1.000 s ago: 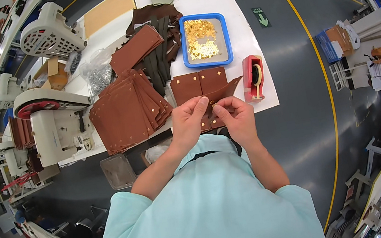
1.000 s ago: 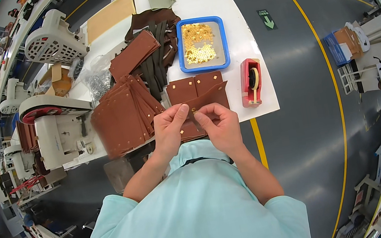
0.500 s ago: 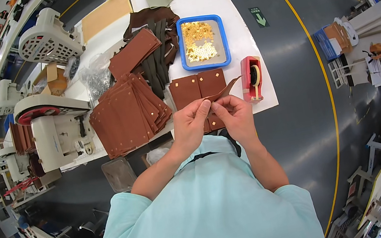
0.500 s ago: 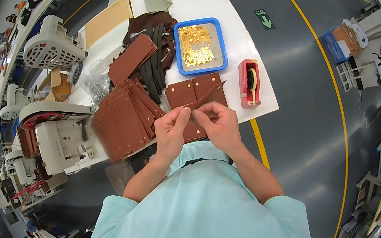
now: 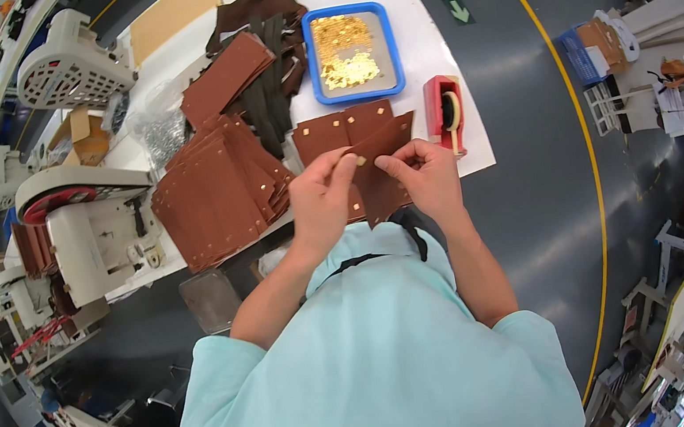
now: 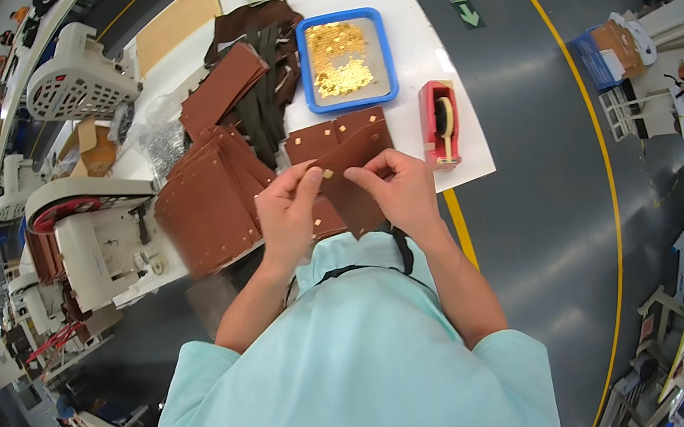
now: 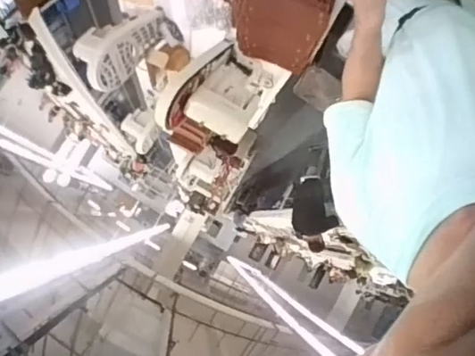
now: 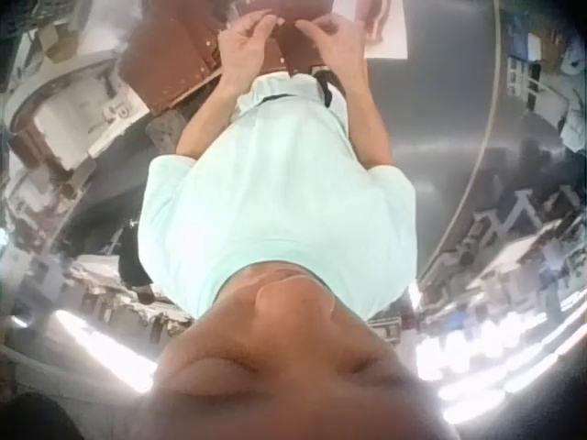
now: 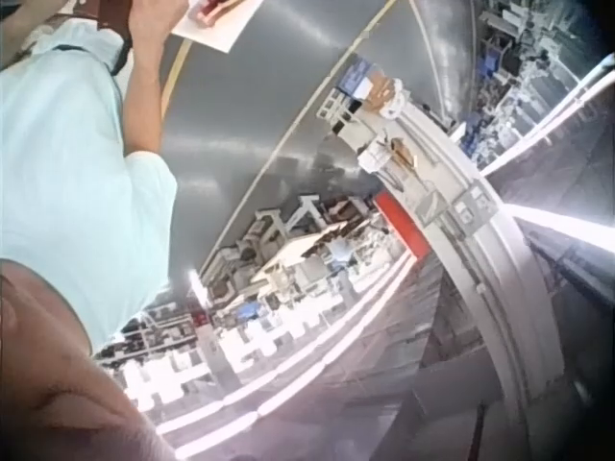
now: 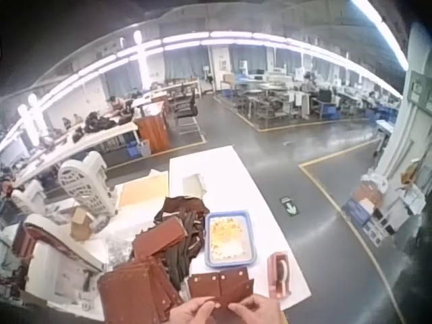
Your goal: Inserting metal rivets or studs into pre-punched holes in leather bag components.
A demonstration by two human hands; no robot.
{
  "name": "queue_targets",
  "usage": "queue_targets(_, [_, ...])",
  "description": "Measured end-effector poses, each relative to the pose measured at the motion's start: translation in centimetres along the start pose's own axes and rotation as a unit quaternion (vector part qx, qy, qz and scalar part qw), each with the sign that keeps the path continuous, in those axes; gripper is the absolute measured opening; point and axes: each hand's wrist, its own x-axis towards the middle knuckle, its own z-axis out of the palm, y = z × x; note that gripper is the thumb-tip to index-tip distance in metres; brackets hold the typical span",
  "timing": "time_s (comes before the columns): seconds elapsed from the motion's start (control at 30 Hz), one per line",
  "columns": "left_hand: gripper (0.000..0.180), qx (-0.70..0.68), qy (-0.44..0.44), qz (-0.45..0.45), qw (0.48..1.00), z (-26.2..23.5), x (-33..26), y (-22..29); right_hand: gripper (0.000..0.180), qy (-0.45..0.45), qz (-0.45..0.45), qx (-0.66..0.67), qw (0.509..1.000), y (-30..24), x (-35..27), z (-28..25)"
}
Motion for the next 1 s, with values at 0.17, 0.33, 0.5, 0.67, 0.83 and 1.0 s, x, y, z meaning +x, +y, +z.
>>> queue_targets(0.17, [0.024, 0.083, 0.021, 0.032, 0.996, -2.5, 0.3, 0.5, 0.03, 0.195, -0.022, -0.148, 0.969, 15.0, 4.8, -7.8])
queue_targets(0.33, [0.01, 0.16, -0.02, 0.067, 0.985, -3.7, 0.8, 0.1, 0.043, 0.097, 0.099, -0.305, 0.942, 17.8, 5.0, -10.1])
queue_targets(0.5, [0.02, 0.216, -0.012, 0.092, 0.972, -2.8, 1.0, 1.5, 0.03, 0.124, 0.155, -0.173, 0.965, 17.7, 5.4, -9.4])
queue_targets(0.67, [0.04, 0.363, -0.031, 0.086, 0.927, -2.5, 1.3, 4.0, 0.017, 0.214, 0.209, 0.178, 0.938, 18.1, 4.4, -8.6])
queue_targets(0.83, [0.027, 0.389, -0.095, 0.109, 0.91, -3.6, 2.8, 4.3, 0.012, 0.281, 0.185, 0.273, 0.901, 20.9, 3.7, -7.3])
queue_targets(1.0, [0.019, 0.358, -0.063, 0.022, 0.931, -3.7, 3.9, 4.5, 0.013, 0.283, 0.156, 0.271, 0.907, 22.2, 3.2, -6.6])
